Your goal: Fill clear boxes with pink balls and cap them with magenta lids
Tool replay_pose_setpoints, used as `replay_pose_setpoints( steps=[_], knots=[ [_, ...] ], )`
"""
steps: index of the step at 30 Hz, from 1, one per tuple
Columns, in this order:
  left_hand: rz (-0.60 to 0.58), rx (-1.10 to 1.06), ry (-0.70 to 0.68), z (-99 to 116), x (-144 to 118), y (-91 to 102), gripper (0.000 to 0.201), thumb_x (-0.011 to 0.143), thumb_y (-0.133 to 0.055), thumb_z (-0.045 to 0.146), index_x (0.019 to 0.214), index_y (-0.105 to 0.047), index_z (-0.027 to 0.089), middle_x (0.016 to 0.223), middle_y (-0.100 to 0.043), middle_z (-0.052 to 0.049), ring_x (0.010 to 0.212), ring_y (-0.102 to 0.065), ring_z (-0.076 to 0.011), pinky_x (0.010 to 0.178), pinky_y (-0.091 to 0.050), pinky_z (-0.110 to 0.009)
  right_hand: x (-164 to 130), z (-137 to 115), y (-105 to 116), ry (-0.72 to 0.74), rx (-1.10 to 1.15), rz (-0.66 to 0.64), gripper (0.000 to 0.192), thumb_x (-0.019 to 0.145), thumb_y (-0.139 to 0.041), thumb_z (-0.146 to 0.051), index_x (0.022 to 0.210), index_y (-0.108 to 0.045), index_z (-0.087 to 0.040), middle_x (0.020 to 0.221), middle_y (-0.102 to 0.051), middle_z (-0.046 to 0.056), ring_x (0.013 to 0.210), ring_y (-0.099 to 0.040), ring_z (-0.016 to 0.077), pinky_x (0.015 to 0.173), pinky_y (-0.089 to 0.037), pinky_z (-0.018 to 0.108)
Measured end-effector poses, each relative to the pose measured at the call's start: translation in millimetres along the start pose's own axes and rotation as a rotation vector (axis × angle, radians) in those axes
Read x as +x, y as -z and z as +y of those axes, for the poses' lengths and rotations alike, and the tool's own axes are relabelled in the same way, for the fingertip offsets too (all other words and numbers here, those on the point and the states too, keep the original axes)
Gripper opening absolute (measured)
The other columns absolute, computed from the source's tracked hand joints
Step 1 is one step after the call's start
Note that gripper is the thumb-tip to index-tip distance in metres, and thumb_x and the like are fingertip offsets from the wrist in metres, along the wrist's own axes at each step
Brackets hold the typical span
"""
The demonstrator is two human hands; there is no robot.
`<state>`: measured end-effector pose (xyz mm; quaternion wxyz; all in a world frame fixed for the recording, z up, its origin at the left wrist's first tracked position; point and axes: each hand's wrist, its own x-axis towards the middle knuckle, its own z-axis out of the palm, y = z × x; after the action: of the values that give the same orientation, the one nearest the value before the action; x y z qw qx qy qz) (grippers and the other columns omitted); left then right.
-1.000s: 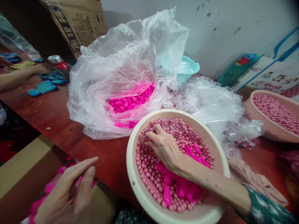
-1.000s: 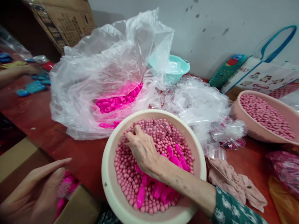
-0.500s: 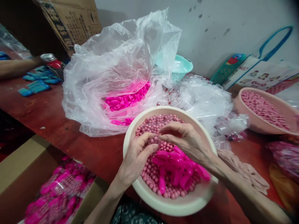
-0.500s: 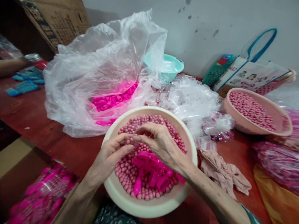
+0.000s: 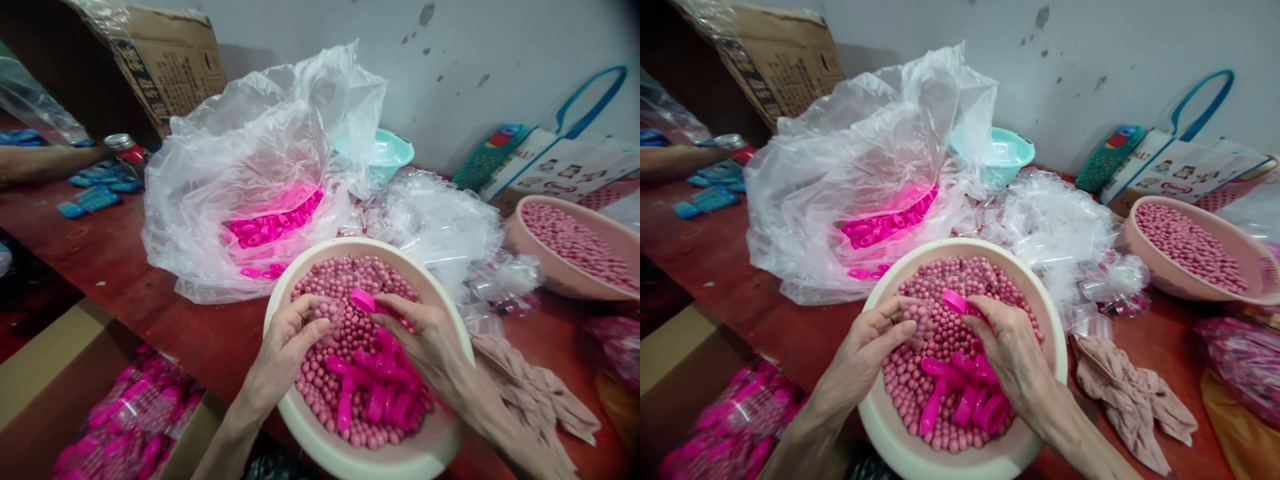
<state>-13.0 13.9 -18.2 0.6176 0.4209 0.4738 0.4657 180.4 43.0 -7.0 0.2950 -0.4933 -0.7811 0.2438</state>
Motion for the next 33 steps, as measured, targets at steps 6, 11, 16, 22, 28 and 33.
replay_pose_setpoints(
  steps=[6,11,16,22,28,33],
  knots=[
    [-0.055,0.026,0.086,4.4,-0.1,-1.6,0.027,0.083,-0.057,0.025,0.109,-0.056,0.016,0.084,-0.058,0.0,0.067,-0.053,-0.0085,0.061,-0.046,-0.018,1.2,-18.2,-0.1,0.17,-0.136,-0.075,0.031,0.088,-0.041,-0.011,0.112,-0.058,-0.021,0.078,-0.057,0.004,0.063,-0.055,0.0144,0.056,-0.043,0.025],
    [-0.101,0.027,0.093,1.2,-0.5,2.4,0.024,0.083,-0.057,0.027,0.106,-0.059,0.018,0.075,-0.058,0.002,0.062,-0.052,-0.0078,0.056,-0.044,-0.016,-2.7,-18.7,-1.2,0.236,-0.101,-0.102,0.032,0.087,-0.043,-0.012,0.115,-0.055,-0.023,0.075,-0.055,0.003,0.062,-0.055,0.0144,0.057,-0.045,0.025],
    [-0.163,-0.013,0.123,0.4,-1.3,6.4,0.023,0.083,-0.058,0.029,0.104,-0.061,0.02,0.067,-0.056,0.003,0.055,-0.052,-0.0066,0.049,-0.041,-0.015,-0.3,-26.9,2.8,0.24,-0.063,-0.14,0.031,0.087,-0.038,-0.008,0.103,-0.061,-0.02,0.071,-0.054,0.003,0.064,-0.055,0.0147,0.06,-0.046,0.027],
    [-0.188,-0.03,0.159,0.3,-3.6,7.1,0.017,0.083,-0.057,0.03,0.094,-0.061,0.018,0.062,-0.055,0.003,0.042,-0.045,-0.0044,0.041,-0.036,-0.014,-4.9,-26.4,1.7,0.376,-0.286,-0.161,0.037,0.085,-0.027,-0.005,0.106,-0.057,-0.015,0.082,-0.06,0.007,0.07,-0.054,0.0182,0.056,-0.046,0.03],
    [-0.18,0.041,0.148,6.4,-2.4,4.0,0.037,0.084,-0.055,0.033,0.12,-0.047,0.026,0.074,-0.053,0.003,0.045,-0.044,-0.0054,0.039,-0.035,-0.015,-25.9,-18.9,-1.7,0.368,-0.436,-0.118,0.031,0.09,-0.038,-0.028,0.118,-0.048,-0.018,0.1,-0.061,0.013,0.093,-0.057,0.0277,0.073,-0.049,0.04],
    [-0.208,0.047,0.093,14.0,-3.8,0.5,0.033,0.087,-0.052,0.03,0.119,-0.048,0.025,0.069,-0.046,0.004,0.058,-0.044,-0.0075,0.053,-0.036,-0.015,-23.3,-26.8,-22.0,0.309,-0.483,-0.043,0.037,0.084,-0.052,-0.042,0.108,-0.05,-0.014,0.093,-0.061,0.013,0.083,-0.059,0.0278,0.068,-0.049,0.039]
  ],
)
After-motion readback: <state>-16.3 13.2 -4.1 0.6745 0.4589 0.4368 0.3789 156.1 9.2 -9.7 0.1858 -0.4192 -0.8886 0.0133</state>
